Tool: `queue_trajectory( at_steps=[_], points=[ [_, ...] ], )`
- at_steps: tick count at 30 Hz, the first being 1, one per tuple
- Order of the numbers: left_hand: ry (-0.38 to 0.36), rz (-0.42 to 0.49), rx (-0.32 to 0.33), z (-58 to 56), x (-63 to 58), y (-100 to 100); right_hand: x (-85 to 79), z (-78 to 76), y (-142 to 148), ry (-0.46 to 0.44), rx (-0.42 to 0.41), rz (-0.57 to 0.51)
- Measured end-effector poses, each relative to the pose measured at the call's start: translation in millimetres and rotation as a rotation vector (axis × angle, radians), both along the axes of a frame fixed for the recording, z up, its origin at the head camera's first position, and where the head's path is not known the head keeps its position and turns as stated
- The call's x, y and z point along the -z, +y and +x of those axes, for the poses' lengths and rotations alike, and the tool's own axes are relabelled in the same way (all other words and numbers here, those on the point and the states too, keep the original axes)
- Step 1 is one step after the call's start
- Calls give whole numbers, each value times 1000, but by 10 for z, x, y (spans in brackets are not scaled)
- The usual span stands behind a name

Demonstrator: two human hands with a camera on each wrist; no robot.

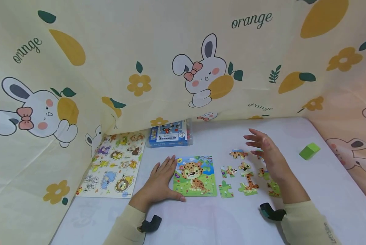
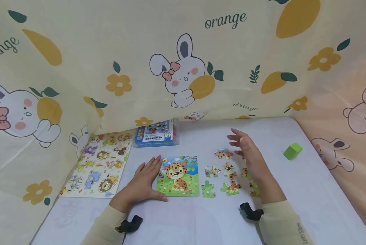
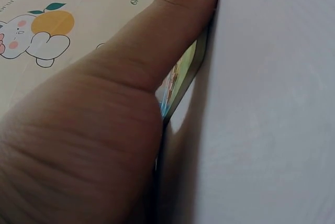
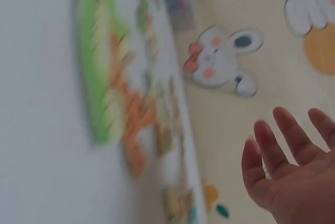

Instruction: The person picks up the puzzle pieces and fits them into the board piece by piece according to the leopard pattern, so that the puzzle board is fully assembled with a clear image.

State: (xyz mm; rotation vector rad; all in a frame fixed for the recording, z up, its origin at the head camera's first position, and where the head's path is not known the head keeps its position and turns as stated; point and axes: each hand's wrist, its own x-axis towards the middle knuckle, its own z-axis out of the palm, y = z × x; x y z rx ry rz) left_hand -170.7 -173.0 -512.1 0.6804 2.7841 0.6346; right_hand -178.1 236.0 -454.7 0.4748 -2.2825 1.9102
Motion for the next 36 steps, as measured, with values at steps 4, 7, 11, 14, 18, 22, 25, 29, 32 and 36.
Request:
queue_trajectory(
  at_steps=[4,7,11,14,18,22,25,29,32,36],
  points=[
    [-6,-14,-4,13,-30,-2,155,-81,116,-45,105,172],
    [-2,-12,-5,20,-43,-8,296,-152,188,-116,149,303],
    [5,-9,-6,19,-48,-9,436,-208,253,-199,135,425],
    [4,-9,-8,16,-51,-5,479,-213,251,-200,117,532],
    [1,-1,-7,16,-53,-1,502,-205,183,-130,136,682],
    [2,-3,-6,17,-42,-3,521,-212,134,-97,172,734],
    [-4,-8,-9,16,-38,-5,528,-218,125,-110,186,730],
    [-4,1,-9,17,-35,-5,518,-211,119,-146,208,675],
    [-3,0,-5,15,-28,-3,504,-186,115,-157,229,618],
    [-2,-6,-2,10,-22,1,484,-145,106,-129,266,549]
  ],
)
